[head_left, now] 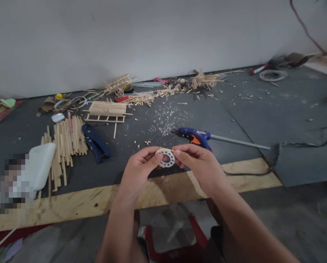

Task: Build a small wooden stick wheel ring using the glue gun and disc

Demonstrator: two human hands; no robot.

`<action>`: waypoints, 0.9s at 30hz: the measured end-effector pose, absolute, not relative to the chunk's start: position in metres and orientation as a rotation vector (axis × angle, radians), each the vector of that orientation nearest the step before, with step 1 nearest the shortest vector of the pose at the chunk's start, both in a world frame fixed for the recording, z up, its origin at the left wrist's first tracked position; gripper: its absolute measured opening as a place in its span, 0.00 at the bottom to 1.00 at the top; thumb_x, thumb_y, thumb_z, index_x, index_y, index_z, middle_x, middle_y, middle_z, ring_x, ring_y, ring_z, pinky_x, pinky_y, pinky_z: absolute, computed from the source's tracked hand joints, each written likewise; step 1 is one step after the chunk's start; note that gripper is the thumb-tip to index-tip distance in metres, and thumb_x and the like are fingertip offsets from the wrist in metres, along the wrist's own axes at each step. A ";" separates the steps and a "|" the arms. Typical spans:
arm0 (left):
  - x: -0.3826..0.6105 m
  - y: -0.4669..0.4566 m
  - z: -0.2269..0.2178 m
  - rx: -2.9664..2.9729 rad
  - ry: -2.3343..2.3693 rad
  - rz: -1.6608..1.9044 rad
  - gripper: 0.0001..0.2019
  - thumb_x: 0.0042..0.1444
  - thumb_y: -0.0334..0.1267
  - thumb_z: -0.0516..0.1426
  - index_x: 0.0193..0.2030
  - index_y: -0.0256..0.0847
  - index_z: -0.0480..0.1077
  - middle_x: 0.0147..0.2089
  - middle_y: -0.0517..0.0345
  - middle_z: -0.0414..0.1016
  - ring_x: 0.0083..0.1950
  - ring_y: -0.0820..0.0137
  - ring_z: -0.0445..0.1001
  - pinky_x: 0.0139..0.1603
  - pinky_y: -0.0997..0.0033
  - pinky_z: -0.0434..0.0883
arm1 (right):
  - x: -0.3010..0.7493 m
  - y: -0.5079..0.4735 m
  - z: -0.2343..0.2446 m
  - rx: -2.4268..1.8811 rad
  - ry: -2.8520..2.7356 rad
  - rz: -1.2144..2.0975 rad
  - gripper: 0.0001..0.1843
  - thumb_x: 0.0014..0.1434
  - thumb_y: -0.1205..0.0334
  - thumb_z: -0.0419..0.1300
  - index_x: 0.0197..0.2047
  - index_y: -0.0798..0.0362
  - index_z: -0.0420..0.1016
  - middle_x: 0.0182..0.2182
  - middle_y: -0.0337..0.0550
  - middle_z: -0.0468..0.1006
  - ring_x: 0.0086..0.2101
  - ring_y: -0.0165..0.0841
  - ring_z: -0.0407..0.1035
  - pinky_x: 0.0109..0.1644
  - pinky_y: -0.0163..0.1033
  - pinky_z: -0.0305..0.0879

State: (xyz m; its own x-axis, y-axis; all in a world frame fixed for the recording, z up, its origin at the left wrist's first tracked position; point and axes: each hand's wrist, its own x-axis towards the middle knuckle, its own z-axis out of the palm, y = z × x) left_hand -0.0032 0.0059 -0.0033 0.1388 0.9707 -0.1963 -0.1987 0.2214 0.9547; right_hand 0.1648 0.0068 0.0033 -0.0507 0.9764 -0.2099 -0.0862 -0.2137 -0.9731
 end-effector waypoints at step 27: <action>-0.004 0.005 0.000 0.979 1.117 1.047 0.10 0.52 0.42 0.63 0.40 0.43 0.78 0.33 0.59 0.80 0.35 0.75 0.75 0.37 0.79 0.71 | 0.162 0.007 0.006 -1.350 -1.118 1.342 0.10 0.51 0.54 0.66 0.34 0.50 0.80 0.31 0.38 0.80 0.34 0.29 0.72 0.40 0.34 0.67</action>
State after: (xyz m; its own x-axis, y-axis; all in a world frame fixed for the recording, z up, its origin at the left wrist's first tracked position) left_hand -0.0037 0.0055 0.0001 0.1171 0.9708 -0.2094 -0.1468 0.2254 0.9631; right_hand 0.1622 0.0068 0.0060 0.0015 0.9827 -0.1853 0.0052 -0.1853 -0.9827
